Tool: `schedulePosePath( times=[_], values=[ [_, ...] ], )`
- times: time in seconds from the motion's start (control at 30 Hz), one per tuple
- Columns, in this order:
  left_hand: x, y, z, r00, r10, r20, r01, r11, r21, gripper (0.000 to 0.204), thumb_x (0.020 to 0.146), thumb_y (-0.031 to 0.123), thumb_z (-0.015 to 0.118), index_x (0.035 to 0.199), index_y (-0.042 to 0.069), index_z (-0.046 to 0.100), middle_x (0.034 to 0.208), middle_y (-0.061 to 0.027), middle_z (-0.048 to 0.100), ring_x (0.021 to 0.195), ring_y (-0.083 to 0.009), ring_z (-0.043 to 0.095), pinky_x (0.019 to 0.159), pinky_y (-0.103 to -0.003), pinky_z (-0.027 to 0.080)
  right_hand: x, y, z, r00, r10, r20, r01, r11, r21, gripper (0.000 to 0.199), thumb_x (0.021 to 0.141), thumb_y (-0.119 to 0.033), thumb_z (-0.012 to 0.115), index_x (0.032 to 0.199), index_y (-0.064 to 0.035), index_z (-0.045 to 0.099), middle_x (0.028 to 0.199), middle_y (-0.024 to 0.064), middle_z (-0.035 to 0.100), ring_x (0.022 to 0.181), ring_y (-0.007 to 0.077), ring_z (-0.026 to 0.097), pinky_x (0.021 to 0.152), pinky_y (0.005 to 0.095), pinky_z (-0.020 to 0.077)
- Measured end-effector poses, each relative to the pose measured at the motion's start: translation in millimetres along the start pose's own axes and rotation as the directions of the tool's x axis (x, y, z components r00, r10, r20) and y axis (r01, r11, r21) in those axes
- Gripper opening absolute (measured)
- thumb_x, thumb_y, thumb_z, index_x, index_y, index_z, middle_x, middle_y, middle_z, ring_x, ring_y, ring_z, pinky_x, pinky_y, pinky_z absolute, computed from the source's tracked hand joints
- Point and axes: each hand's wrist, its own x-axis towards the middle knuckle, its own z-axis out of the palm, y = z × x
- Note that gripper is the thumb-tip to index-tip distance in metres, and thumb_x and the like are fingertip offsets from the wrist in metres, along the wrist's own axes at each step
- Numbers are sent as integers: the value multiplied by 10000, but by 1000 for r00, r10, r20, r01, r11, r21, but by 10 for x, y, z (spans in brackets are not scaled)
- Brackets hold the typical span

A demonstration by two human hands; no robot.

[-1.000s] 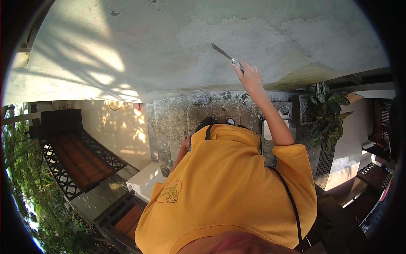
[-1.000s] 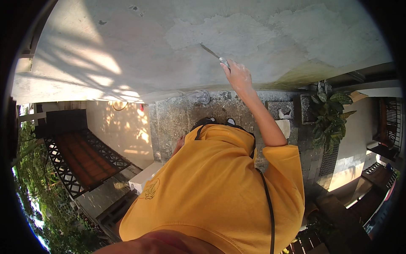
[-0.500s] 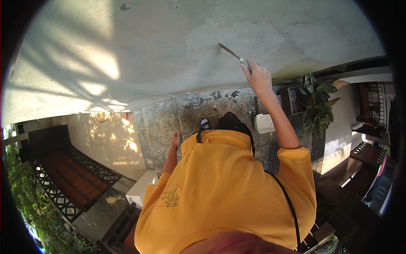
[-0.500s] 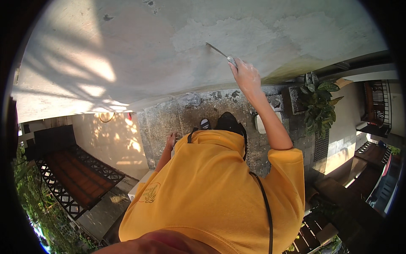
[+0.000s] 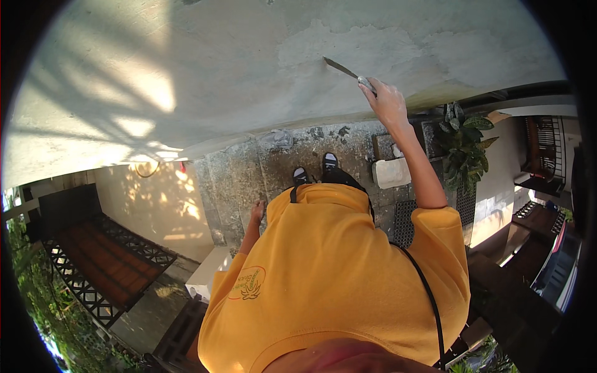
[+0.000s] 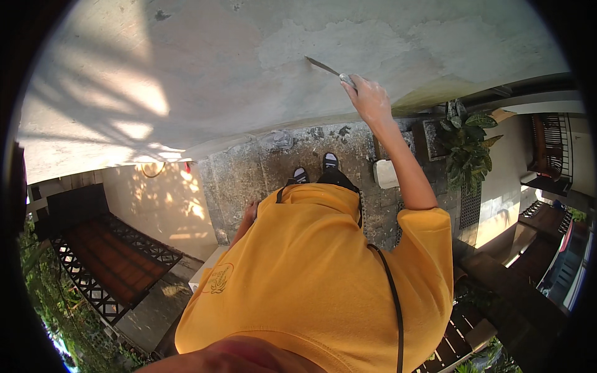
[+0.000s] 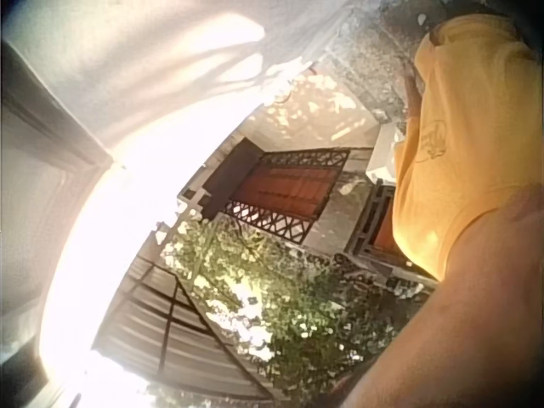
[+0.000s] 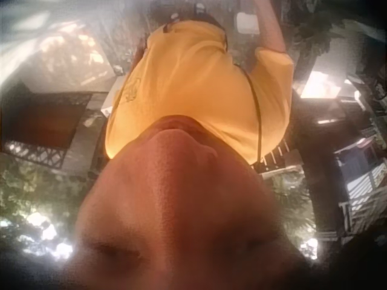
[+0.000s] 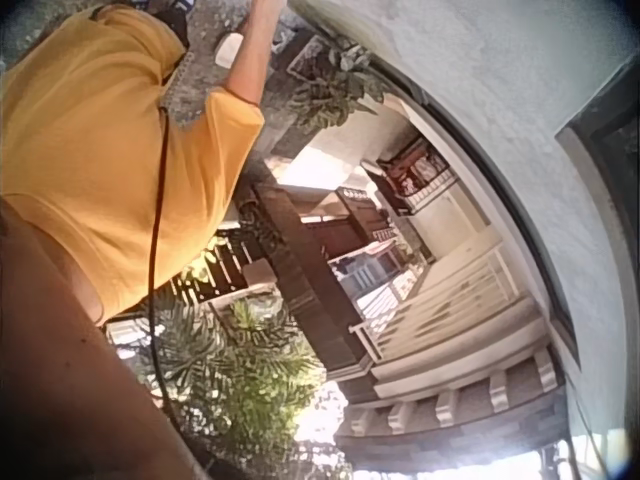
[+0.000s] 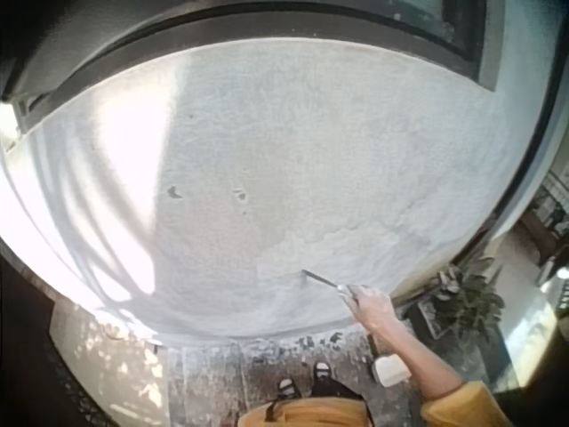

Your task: Scrape the peeling paint or plaster off the exterior wall using a putty knife.

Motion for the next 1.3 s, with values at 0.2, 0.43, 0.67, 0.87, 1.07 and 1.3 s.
schedulePosePath(
  times=[0.2,0.43,0.67,0.87,1.07,1.3],
  values=[
    [7,302,6,998,-55,2,55,986,-158,400,907,302,489,1176,20,576,1095,-127,631,969,-219,603,845,-317,454,32,8,-37,993,72,91,-72,997,3,321,893,-363,542,991,-68,623,807,192,640,771,391,607,653,476,473],
    [153,389,80,999,3,38,8,960,-282,348,924,292,474,1103,16,589,987,-108,637,863,-207,609,754,-319,486,66,-33,63,996,21,82,-23,999,26,341,893,-382,537,1009,-74,625,820,182,645,776,389,608,663,475,474],
    [152,424,91,999,23,-39,-34,948,-316,322,926,254,473,1105,8,579,978,-104,637,890,-214,610,770,-313,486,14,14,60,997,53,63,-55,998,32,345,893,-380,540,1008,-67,628,827,183,645,777,393,605,666,474,473],
    [303,-243,167,999,29,40,-27,998,-61,355,883,306,521,1039,6,626,951,-139,661,922,-240,615,815,-346,471,12,4,88,995,44,90,-50,996,70,346,894,-376,540,1002,-60,629,815,193,641,781,392,605,674,472,471],
    [246,-20,308,999,29,46,-32,998,58,342,865,314,547,1020,23,642,928,-139,663,897,-249,614,813,-350,469,43,150,53,995,0,100,-3,999,31,364,896,-397,529,1006,-66,632,838,188,643,815,382,603,702,458,478],
    [370,601,255,991,108,75,-83,956,-282,306,896,272,504,1038,33,632,914,-127,649,865,-216,606,788,-334,471,-6,115,68,996,9,92,-17,996,87,380,899,-414,517,1021,-72,630,855,173,645,820,377,603,714,460,480]
  ],
)
